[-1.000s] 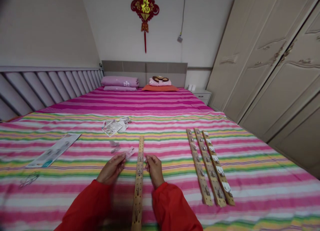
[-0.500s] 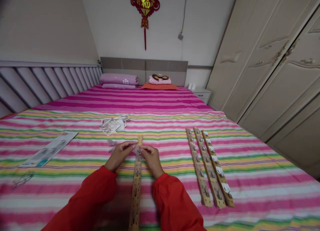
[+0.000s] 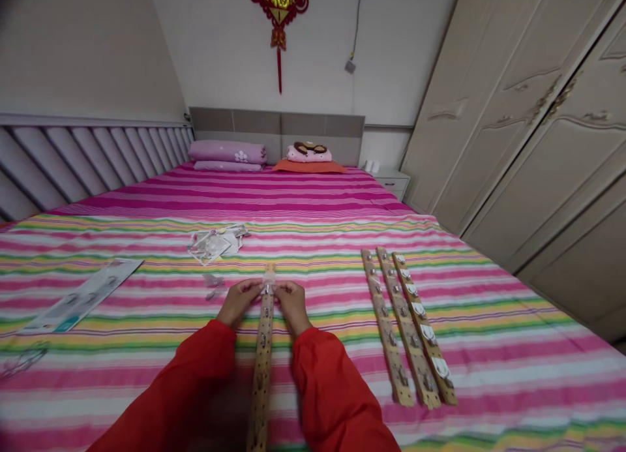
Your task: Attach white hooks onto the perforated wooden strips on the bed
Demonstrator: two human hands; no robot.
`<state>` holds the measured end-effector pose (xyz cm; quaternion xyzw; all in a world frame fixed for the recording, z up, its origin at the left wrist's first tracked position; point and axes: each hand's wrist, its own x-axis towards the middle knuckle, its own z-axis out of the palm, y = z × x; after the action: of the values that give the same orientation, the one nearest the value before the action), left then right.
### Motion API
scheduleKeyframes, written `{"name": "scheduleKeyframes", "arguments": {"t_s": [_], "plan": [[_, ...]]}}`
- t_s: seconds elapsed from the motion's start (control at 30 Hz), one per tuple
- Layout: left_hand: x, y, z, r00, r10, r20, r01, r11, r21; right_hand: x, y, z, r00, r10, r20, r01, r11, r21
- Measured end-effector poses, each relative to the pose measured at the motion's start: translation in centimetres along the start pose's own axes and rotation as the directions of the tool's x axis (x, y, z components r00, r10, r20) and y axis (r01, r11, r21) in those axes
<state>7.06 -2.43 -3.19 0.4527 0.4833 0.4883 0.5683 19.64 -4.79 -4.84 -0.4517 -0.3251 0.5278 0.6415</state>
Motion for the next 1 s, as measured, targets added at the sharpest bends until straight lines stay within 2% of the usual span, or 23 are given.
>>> {"name": "scheduleKeyframes", "arguments": {"t_s": [0.3, 0.63, 1.0], "plan": [[1.1, -1.8, -0.2, 0.994, 0.106, -0.040, -0.103, 0.992, 0.077, 0.9, 2.0, -0.1, 0.995, -0.068, -0.067, 0.065, 0.997, -0.045], [1.2, -2.4, 0.0, 0.994, 0.102, -0.045, -0.097, 0.991, 0.087, 1.9, 3.9, -0.6, 0.992, -0.090, -0.091, 0.082, 0.993, -0.091], [1.4, -3.5, 0.0, 0.982, 0.080, -0.171, -0.065, 0.993, 0.096, 2.1, 4.6, -0.7, 0.991, -0.095, -0.098, 0.083, 0.989, -0.121]]}}
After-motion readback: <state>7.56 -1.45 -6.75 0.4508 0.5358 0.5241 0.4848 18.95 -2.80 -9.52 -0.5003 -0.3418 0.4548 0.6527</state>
